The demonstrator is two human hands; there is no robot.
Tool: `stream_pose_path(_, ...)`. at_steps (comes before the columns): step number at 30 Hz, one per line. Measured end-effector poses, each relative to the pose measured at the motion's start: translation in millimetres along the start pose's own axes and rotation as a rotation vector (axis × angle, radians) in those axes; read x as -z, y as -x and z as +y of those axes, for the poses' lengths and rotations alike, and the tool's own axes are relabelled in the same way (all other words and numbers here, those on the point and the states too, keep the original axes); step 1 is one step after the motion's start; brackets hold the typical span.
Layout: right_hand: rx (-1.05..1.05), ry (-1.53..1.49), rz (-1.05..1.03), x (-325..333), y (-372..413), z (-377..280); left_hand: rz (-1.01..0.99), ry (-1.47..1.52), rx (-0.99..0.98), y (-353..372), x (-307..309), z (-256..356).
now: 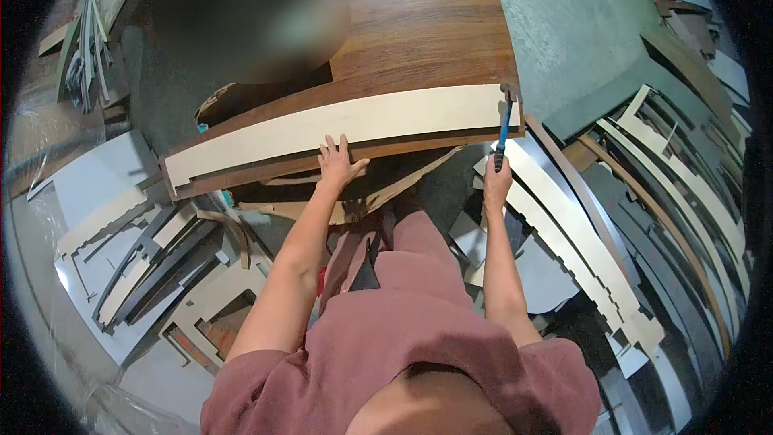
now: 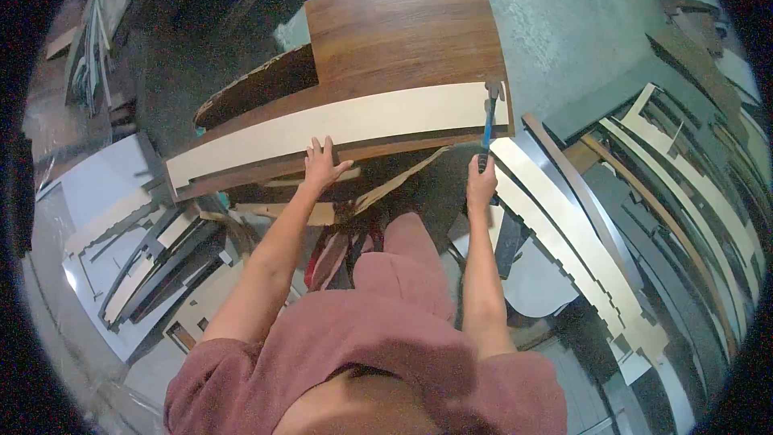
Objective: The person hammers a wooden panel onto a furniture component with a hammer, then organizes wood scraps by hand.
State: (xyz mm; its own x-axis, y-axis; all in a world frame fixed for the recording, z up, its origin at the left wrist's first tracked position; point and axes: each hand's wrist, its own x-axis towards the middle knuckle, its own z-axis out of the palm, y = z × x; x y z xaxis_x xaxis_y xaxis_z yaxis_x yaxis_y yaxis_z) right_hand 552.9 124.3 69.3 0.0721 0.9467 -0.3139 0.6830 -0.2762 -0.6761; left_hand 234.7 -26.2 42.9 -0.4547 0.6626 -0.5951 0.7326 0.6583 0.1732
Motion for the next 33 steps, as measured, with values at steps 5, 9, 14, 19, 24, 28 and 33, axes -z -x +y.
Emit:
stream_pose_path(5,0.026,-0.044,0.008,-0.8,1.6,-10.7,0.025,-0.036,0.005,-1.6,-3.4,1.3)
stream_pose_path(9,0.003,-0.090,-0.054,-8.6,2.0,-0.3,0.043,-0.063,0.021,2.6,-3.4,-8.4)
stream_pose_path(14,0.021,-0.080,0.082,-10.9,5.3,-10.3,0.032,-0.026,0.012,-2.5,-8.5,-4.8)
stream_pose_path(19,0.016,-0.137,0.107,-13.7,-1.3,-8.5,0.004,-0.028,0.051,-0.5,-2.0,-2.6)
stream_pose_path(24,0.220,-0.031,0.098,-31.6,-1.2,35.6,-0.059,-0.069,0.041,3.8,10.5,-1.6)
stream_pose_path(28,0.081,-0.204,-0.123,-34.1,49.2,-31.3,-0.088,0.052,0.043,2.3,7.7,-11.1)
stream_pose_path(33,0.433,-0.028,-0.218,-67.6,70.4,-5.4,0.007,0.307,0.022,39.9,19.3,-38.7)
